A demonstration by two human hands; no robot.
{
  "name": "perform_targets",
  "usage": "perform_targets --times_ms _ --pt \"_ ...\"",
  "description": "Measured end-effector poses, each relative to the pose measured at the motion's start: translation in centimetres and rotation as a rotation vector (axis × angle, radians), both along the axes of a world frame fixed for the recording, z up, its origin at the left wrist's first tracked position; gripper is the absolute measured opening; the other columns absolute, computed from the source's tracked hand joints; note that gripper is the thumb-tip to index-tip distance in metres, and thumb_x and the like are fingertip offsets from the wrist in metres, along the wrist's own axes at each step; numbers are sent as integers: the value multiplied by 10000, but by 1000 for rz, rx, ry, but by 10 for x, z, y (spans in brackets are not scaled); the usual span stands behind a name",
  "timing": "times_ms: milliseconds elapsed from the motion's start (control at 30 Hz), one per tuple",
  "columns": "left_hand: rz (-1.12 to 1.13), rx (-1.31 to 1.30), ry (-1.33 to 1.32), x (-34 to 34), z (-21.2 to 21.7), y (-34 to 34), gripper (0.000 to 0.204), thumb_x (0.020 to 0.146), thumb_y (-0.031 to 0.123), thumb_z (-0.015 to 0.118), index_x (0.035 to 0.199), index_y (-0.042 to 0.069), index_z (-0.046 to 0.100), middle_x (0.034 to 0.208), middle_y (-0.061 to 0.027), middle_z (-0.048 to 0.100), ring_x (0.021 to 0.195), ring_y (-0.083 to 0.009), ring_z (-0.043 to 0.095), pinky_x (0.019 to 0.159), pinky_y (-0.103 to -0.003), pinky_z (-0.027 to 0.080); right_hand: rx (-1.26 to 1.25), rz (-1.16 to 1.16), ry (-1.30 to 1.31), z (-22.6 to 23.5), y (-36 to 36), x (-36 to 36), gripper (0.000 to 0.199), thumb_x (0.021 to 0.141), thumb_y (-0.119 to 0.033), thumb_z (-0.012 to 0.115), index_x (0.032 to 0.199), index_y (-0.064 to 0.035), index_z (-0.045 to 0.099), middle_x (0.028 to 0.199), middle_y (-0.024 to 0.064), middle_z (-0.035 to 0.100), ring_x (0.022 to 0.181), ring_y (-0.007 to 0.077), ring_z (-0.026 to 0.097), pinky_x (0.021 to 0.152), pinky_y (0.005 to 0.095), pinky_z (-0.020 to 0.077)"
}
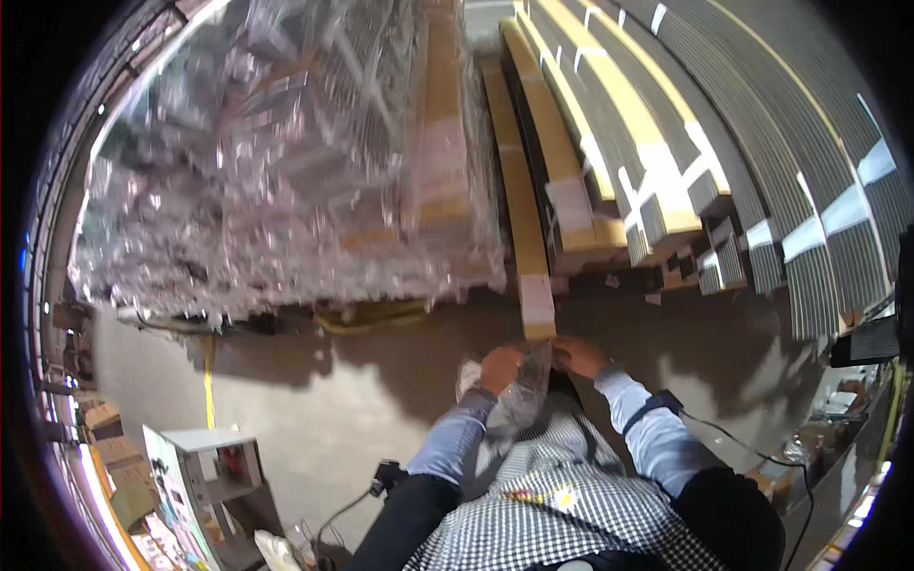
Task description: Taking individual building components from a pallet and placing them into long plastic bags for packaging.
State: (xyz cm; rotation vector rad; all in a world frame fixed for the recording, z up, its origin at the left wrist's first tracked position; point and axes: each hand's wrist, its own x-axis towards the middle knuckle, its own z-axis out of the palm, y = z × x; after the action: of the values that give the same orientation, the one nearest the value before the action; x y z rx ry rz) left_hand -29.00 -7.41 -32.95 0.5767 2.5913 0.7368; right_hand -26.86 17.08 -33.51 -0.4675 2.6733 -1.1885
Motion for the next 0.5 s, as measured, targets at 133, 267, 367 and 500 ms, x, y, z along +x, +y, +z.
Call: perform_targets --times_ms 133,267,367,500 --pt "-137 124 82 -53 32 -2 154 794 160 583 851 112 718 930 -133 665 879 -349 638 767 -442 515 -15 -37 20 29 15 -35 165 807 -110 635 952 -46 683 923 133 690 796 319 655 729 369 518" --pt "-118 565 -160 -83 42 -18 151 841 192 600 901 105 708 957 -102 662 903 -322 641 805 -417 500 -450 -87 -118 38 5 -55 118 801 -123 645 865 -25 656 799 166 654 681 313 630 635 355 502" --pt "-47 402 -247 -100 23 -15 121 837 141 654 939 98 703 921 -89 653 878 -272 641 802 -372 503 -614 -564 -303 23 -17 -68 95 839 -115 596 849 -32 642 830 200 644 750 382 636 691 432 516" --pt "84 255 42 -107 4 2 173 847 186 678 1000 109 656 892 -90 645 829 -265 627 779 -361 497 -19 -615 98 11 -35 -79 94 893 -115 559 927 -50 616 846 224 651 760 435 631 668 475 507"
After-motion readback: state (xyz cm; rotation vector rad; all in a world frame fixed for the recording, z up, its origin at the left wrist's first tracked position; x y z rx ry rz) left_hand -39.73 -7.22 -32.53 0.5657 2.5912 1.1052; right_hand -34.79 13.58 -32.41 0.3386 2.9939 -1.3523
